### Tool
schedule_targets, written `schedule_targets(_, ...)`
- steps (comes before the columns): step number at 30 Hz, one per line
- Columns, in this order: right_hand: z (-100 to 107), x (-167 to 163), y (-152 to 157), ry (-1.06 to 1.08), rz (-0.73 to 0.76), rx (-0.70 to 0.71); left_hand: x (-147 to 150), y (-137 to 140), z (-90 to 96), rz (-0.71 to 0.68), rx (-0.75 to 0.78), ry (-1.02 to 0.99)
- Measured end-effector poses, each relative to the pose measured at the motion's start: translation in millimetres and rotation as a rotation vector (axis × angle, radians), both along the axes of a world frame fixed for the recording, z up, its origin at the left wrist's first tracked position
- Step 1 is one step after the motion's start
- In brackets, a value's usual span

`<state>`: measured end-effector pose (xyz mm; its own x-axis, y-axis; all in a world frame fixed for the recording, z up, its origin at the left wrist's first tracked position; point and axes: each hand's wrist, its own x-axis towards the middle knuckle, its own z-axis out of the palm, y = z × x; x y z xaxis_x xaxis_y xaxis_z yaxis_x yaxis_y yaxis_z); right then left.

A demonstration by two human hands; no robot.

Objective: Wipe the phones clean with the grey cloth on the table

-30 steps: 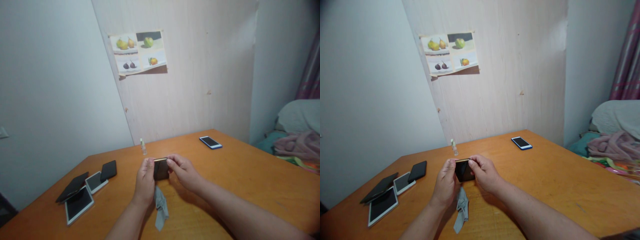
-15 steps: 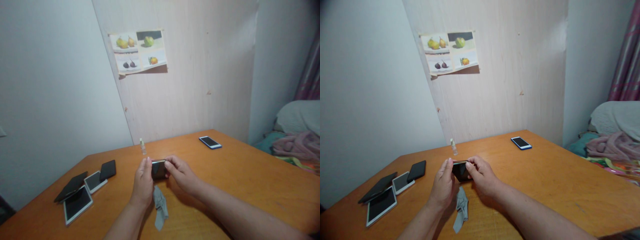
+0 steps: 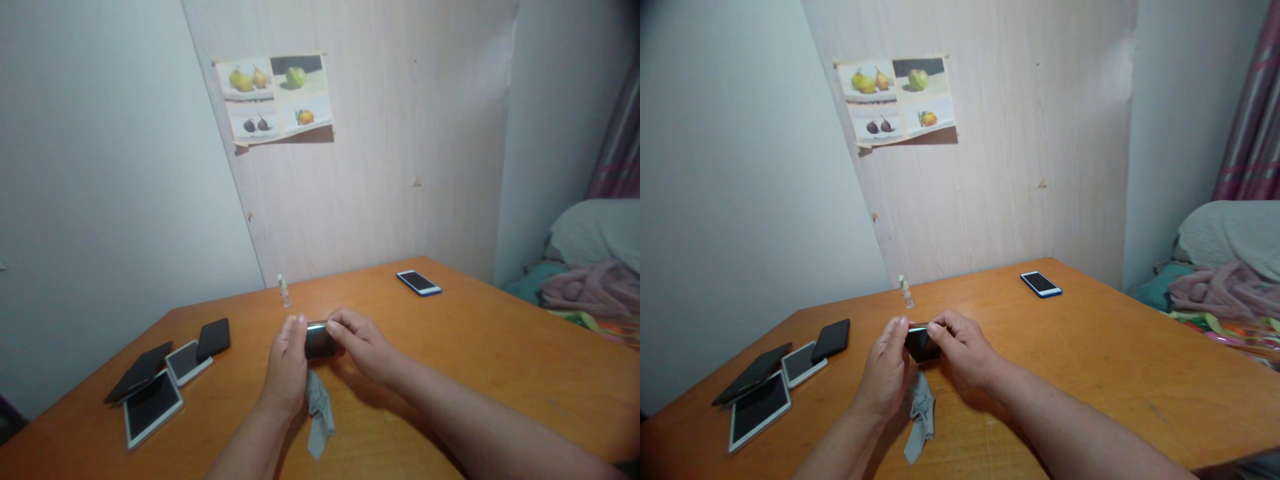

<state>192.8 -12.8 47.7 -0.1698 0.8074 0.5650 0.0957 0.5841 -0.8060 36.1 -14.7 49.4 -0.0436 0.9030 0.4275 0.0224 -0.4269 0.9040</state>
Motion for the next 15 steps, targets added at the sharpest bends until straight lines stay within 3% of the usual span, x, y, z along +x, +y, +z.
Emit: schedule_targets(15,8.3,-3.1,-3.6,0.096,0.022,-0.130,0.8,-1.6,-2.7,-0.033,-0.011,0.020)
